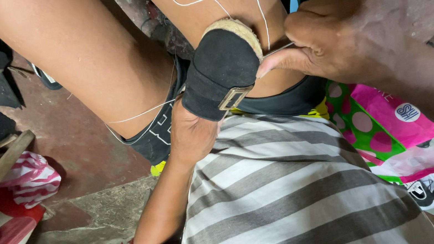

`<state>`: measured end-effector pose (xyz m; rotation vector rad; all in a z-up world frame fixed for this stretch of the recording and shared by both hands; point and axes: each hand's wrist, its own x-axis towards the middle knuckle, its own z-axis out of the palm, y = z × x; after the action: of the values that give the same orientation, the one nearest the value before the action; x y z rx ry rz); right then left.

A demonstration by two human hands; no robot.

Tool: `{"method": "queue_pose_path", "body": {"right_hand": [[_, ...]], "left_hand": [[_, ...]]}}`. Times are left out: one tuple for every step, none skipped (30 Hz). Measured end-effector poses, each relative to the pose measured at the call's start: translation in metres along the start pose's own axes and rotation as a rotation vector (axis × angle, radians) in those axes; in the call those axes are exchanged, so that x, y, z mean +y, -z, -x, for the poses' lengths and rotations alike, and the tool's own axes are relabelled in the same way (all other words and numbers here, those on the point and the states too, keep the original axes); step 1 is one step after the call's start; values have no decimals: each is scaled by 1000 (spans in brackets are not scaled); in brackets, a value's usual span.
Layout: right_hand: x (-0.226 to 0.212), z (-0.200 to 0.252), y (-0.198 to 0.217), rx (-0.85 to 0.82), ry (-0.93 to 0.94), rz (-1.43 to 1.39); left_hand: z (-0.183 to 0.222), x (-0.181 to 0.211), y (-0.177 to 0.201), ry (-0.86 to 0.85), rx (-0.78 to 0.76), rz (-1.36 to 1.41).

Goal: The person stitches a black shoe with a buckle using a needle and thread by hand.

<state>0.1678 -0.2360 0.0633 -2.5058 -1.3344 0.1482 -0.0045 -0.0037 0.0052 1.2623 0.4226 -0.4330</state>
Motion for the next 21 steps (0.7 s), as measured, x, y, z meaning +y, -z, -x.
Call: {"method": "queue_pose_path", "body": {"right_hand": [[-1, -5, 3, 7, 22, 39], [-4, -7, 10, 9, 22, 42], [-10, -7, 18, 23, 43, 42], [-16, -11, 22, 28, 57, 32], [-23, -13, 24, 32, 72, 21], [-27, -15, 25, 15, 81, -5], [-29, -15, 25, -2, 91, -31], [-26, -17, 27, 2, 91, -23], [-22, -19, 27, -22, 119, -5], [-20, -20, 27, -50, 149, 1], [-17, -20, 26, -50, 151, -3], [-13, -20, 24, -69, 156, -12], [-11, -20, 23, -88, 162, -21], [-9, -17, 21, -89, 158, -19], [-7, -14, 20, -90, 162, 9], [-5, -13, 17, -88, 170, 37], [-2, -12, 15, -87, 171, 39], [2, -10, 13, -129, 119, 73], [4, -9, 11, -171, 67, 108], [6, -8, 10, -172, 67, 108], [8, -8, 10, -115, 99, 17]], "left_hand": [[1, 0, 0, 0, 1, 0], [1, -1, 1, -30, -16, -44], [1, -2, 2, -60, -32, -88], [2, -4, 4, -54, -25, -88], [1, -6, 5, -84, -28, -98], [0, -8, 5, -116, -44, -108], [2, -8, 5, -112, -50, -107], [3, -6, 4, -70, -40, -96], [1, -3, 4, -28, -30, -84], [2, -2, 3, -25, -27, -84], [1, -1, 2, -33, -30, -77], [0, 0, 2, -42, -36, -70], [-1, 2, 1, -40, -37, -70], [-1, 3, 1, -51, -33, -69], [-2, 3, 1, -63, -29, -69], [-2, 3, 0, -65, -29, -69], [-2, 2, 1, -10, -21, -45], [0, 0, 1, 50, -12, -22], [2, -3, 2, 52, -11, -22], [3, -5, 4, 31, -26, 2], [4, -8, 5, 10, -42, 25]]}}
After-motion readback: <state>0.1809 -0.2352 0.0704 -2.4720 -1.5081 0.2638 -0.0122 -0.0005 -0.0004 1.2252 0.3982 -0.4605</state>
